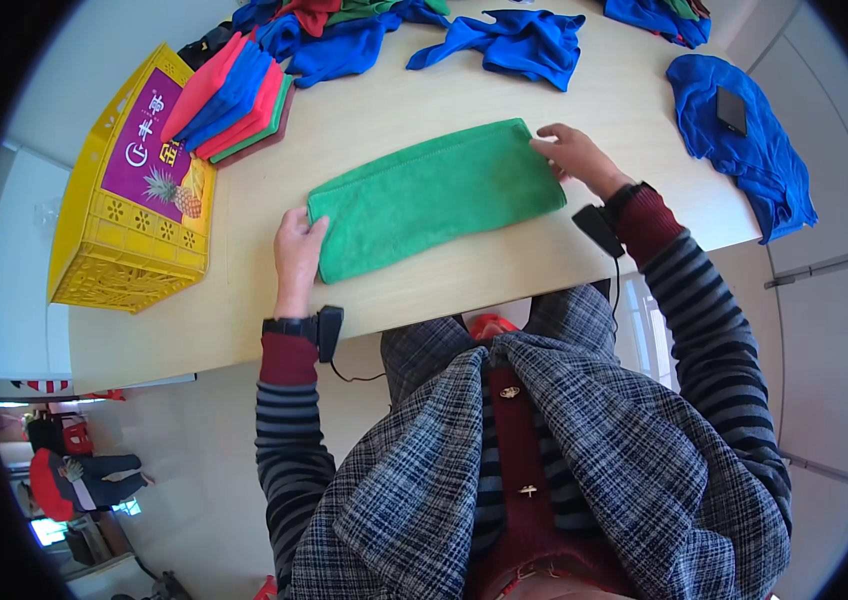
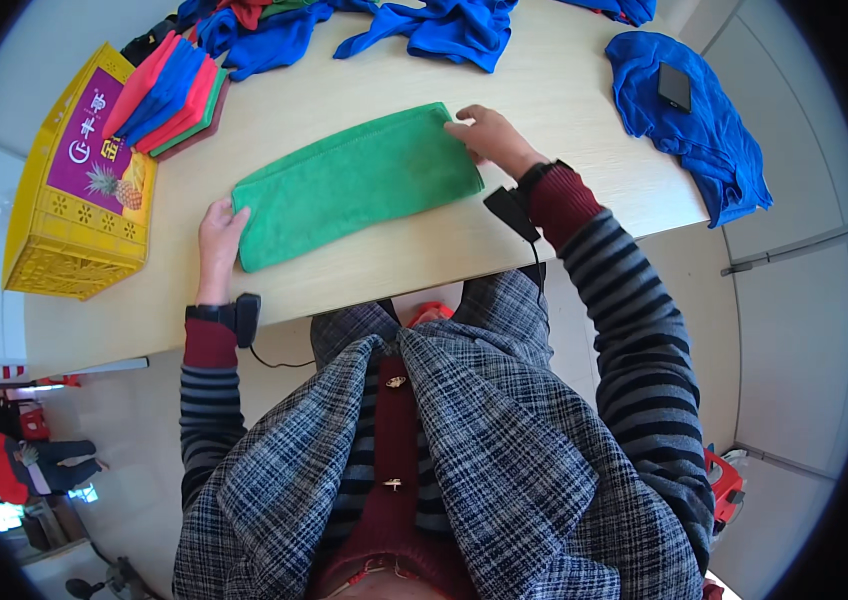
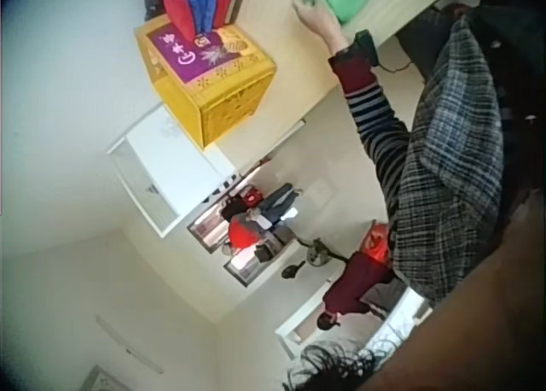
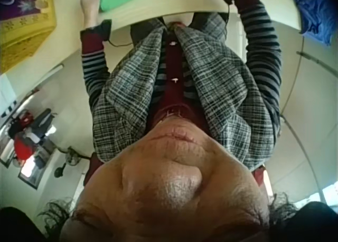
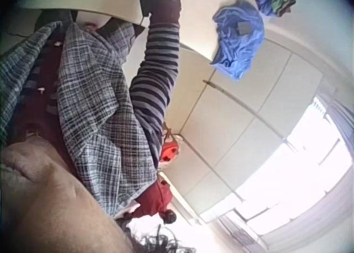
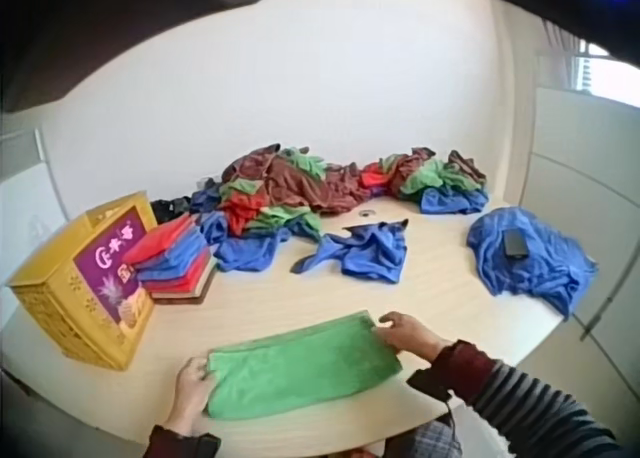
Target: Fold multiple pieces of colorful cloth on a table.
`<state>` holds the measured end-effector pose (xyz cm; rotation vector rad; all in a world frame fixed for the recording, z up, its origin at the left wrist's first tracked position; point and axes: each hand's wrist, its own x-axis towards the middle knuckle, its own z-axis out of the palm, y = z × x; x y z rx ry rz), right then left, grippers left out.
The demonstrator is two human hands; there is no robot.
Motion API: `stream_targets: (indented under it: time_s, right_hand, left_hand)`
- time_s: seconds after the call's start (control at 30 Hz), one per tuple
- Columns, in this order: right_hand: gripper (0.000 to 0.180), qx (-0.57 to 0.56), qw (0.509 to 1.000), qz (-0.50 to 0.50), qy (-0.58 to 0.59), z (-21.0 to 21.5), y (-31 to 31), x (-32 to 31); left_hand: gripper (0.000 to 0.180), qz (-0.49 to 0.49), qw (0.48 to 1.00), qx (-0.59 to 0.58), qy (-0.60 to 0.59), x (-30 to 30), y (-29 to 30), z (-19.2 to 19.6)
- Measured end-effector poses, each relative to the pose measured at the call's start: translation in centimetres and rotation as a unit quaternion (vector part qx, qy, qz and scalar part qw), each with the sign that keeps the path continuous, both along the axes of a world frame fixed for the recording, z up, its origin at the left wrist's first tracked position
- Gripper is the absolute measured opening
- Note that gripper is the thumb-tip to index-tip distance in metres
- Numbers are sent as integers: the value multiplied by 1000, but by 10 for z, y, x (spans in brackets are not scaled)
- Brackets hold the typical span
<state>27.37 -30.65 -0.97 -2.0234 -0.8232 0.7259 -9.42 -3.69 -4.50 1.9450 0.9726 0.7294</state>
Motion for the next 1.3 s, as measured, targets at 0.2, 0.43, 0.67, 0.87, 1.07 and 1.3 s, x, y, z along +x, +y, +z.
stream_targets:
  time_s: [0.2,0.43,0.67,0.87,1.07,1.3]
  right_hand:
    - [48,70,992,-20,-105,-30,-39,-30]
    - [38,-4,935,-11,-354,-28,-40,-73]
    - [37,-33,922,-8,-385,-28,-53,-83]
    - [36,-37,915,-5,-402,-25,-58,-83]
    - [34,-37,894,32,-445,9,-55,-93]
    - [47,131,909,179,-354,-10,13,-165]
  left_hand:
    - [48,83,985,119,95,-11,-80,13]
    - [42,133,932,286,180,-15,-102,13]
    - [41,126,888,386,216,-31,-109,6]
    - [43,138,883,354,274,-34,-121,13]
    - [43,76,886,409,205,-24,-129,40]
    - [47,-138,877,417,194,43,-141,27]
